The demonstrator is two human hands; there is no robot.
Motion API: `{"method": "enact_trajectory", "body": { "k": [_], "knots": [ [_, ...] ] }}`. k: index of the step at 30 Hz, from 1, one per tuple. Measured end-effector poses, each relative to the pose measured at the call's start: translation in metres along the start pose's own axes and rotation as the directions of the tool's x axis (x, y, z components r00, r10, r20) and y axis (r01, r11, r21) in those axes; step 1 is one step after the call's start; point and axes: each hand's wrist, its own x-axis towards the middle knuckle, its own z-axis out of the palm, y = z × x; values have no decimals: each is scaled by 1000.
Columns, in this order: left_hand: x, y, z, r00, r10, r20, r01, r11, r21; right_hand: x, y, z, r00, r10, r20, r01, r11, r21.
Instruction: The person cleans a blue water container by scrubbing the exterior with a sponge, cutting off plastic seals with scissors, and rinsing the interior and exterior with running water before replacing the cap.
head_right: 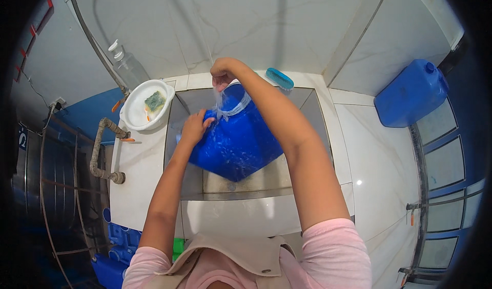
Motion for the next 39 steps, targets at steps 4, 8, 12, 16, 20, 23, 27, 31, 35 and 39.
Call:
{"method": "enact_trajectory", "body": {
  "k": [4, 8, 12, 16, 20, 23, 27, 31, 35, 39],
  "knots": [
    [37, -14, 17, 959, 236, -155, -191, 947, 258, -2, -17, 16, 999, -26, 30, 26, 1000, -15],
    [70, 5, 26, 916, 372, -151, -391, 911, -131, 1, -5, 7, 1000, -9, 20, 8, 1000, 25],
    [73, 7, 19, 955, 298, -13, -276, 867, -414, 1, -3, 7, 998, -65, -11, 65, 995, 71],
    [58, 13, 6, 948, 317, -35, -317, 926, -207, 0, 1, 6, 991, -120, -59, 131, 960, 248],
    [40, 33, -15, 943, 305, 137, -297, 952, -71, 0, 1, 4, 986, -150, -67, 163, 948, 273],
    [15, 46, -5, 903, 419, 100, -418, 908, -28, 24, 10, 2, 979, -202, -35, 202, 922, 330],
    [-38, 121, 16, 736, 675, 56, -676, 737, -2, 75, 84, -52, 921, -336, 199, 226, 41, -973],
    [-88, 145, 44, 712, 687, 143, -683, 726, -85, 108, 169, -46, 761, -401, -510, -39, 756, -653],
    [-124, 161, 69, 659, 714, 235, -735, 678, 4, 110, 186, -31, 666, -383, -640, -67, 824, -563],
    [-137, 159, 76, 665, 724, 182, -746, 654, 124, 93, 152, -4, 717, -374, -588, -40, 820, -572]
  ]
}}
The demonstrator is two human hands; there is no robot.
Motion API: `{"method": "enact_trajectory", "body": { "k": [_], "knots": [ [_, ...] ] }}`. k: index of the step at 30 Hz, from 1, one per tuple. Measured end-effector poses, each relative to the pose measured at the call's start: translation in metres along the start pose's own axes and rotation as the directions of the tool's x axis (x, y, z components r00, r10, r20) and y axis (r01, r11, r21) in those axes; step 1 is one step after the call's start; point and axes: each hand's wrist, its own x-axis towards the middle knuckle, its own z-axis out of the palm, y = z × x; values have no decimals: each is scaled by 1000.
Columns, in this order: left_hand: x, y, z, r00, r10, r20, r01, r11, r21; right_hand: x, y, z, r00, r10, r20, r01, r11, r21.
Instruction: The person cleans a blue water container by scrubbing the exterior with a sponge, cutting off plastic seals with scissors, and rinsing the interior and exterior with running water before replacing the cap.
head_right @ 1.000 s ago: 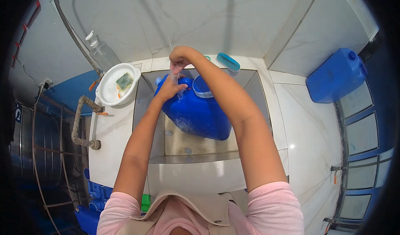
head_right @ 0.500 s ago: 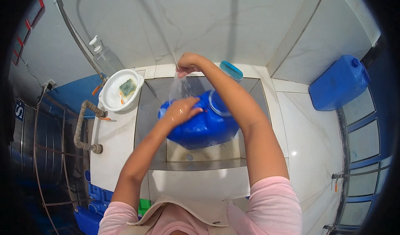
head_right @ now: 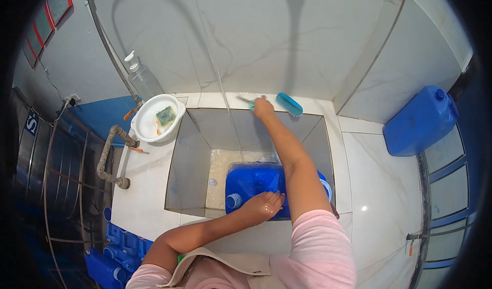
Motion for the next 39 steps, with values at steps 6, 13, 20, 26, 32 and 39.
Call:
{"method": "enact_trajectory", "body": {
  "k": [6, 13, 20, 26, 32, 39],
  "knots": [
    [-41, -31, -32, 923, 69, -377, -131, 982, -140, -27, -75, 5, 822, -152, 549, 71, 984, 166],
    [-65, -32, -34, 970, -206, -130, 211, 977, 26, -80, -53, -13, 674, 109, 731, -122, 992, -36],
    [-50, -11, -36, 742, -670, -6, 670, 742, 27, -228, -40, -57, 999, 1, 42, -23, 854, 520],
    [-48, -36, -69, 461, -681, 568, 881, 425, -206, -296, -35, -57, 966, 103, -236, 23, 879, 477],
    [-81, -30, -57, 945, -327, -6, 313, 908, -279, -299, -51, -62, 951, 100, -294, 47, 889, 456],
    [-65, -29, -69, 559, -706, 435, 811, 575, -110, -299, -50, -63, 959, 114, -258, 20, 886, 464]
  ]
}}
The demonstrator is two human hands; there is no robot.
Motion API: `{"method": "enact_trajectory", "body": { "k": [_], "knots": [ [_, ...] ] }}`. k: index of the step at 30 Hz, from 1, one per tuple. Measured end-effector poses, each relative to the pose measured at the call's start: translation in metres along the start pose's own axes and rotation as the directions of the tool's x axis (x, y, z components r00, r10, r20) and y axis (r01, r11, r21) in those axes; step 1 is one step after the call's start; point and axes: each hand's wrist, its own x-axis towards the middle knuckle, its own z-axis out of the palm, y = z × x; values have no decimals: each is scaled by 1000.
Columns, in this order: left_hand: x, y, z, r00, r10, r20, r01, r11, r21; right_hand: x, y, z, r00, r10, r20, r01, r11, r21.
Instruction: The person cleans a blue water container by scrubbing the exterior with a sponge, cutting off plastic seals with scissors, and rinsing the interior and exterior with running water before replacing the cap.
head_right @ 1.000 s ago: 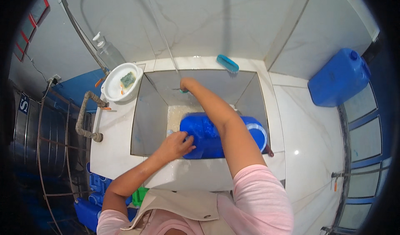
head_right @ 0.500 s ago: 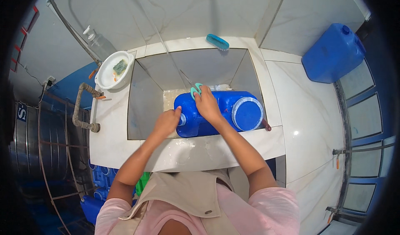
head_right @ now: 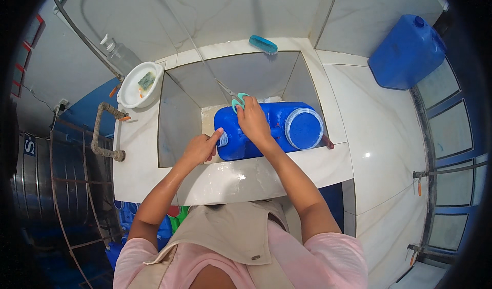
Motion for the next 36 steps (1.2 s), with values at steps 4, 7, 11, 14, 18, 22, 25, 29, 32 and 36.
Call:
{"method": "enact_trajectory", "body": {
  "k": [4, 7, 11, 14, 18, 22, 25, 29, 32, 36],
  "knots": [
    [-1, 12, 19, 968, 2, -252, -23, 997, -78, 1, 1, 2, 1000, -5, -18, 5, 1000, 7],
    [-3, 9, 17, 811, 311, -496, -423, 897, -129, 2, 4, 4, 999, 31, -13, -30, 999, 16],
    [-3, 9, 12, 957, 103, -271, -212, 887, -410, 6, 17, 0, 993, 116, -31, -110, 981, 158],
    [-4, 1, 20, 979, 3, -204, -145, 715, -684, 6, 15, 1, 988, 143, -53, -127, 965, 231],
    [-10, -11, 35, 889, 206, -408, -360, 866, -348, 7, 22, 3, 986, 124, -113, -75, 928, 365],
    [-29, -17, -5, 984, 105, -142, -175, 477, -861, -1, 3, -12, 993, 117, -9, -98, 868, 486],
    [-29, -32, -26, 963, -66, -262, -228, 324, -918, -20, -37, -31, 921, 107, 375, -331, 723, 606],
    [-30, -35, -42, 967, -47, -251, -251, 6, -968, -36, -61, -38, 612, -92, 785, -561, 649, 514],
    [-29, -59, -48, 947, 242, -209, -96, -406, -909, -25, -62, -45, 523, -78, 849, -587, 690, 424],
    [-28, -62, -52, 943, 289, -164, -10, -469, -883, -24, -61, -46, 456, -120, 882, -658, 622, 425]
  ]
}}
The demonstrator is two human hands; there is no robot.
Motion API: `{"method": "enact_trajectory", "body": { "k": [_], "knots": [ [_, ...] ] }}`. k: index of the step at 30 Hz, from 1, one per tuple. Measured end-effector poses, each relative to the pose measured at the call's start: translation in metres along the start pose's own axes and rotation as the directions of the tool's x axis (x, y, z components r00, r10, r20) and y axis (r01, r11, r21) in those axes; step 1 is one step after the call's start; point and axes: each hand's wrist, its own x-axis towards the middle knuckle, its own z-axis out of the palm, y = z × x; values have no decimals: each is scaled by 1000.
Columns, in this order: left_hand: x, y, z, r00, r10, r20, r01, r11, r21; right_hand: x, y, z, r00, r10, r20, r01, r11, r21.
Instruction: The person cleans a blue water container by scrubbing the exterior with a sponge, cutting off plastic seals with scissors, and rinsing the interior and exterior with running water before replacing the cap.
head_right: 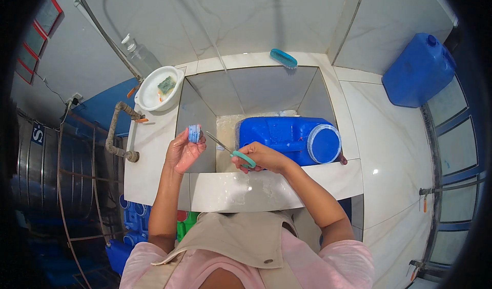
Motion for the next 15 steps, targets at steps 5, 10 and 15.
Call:
{"method": "enact_trajectory", "body": {
  "k": [5, 10, 15],
  "knots": [
    [-1, -1, 2, 997, -73, -31, 74, 997, 26, 3, -3, 5, 999, 40, -37, -43, 993, -110],
    [-2, -1, 3, 996, -87, -34, 88, 996, 28, 2, -13, 9, 998, 34, -45, -42, 985, -165],
    [-1, 0, 7, 996, -85, -36, 87, 992, 87, 6, -2, 3, 998, -46, -33, 37, 973, -229]
  ]
}}
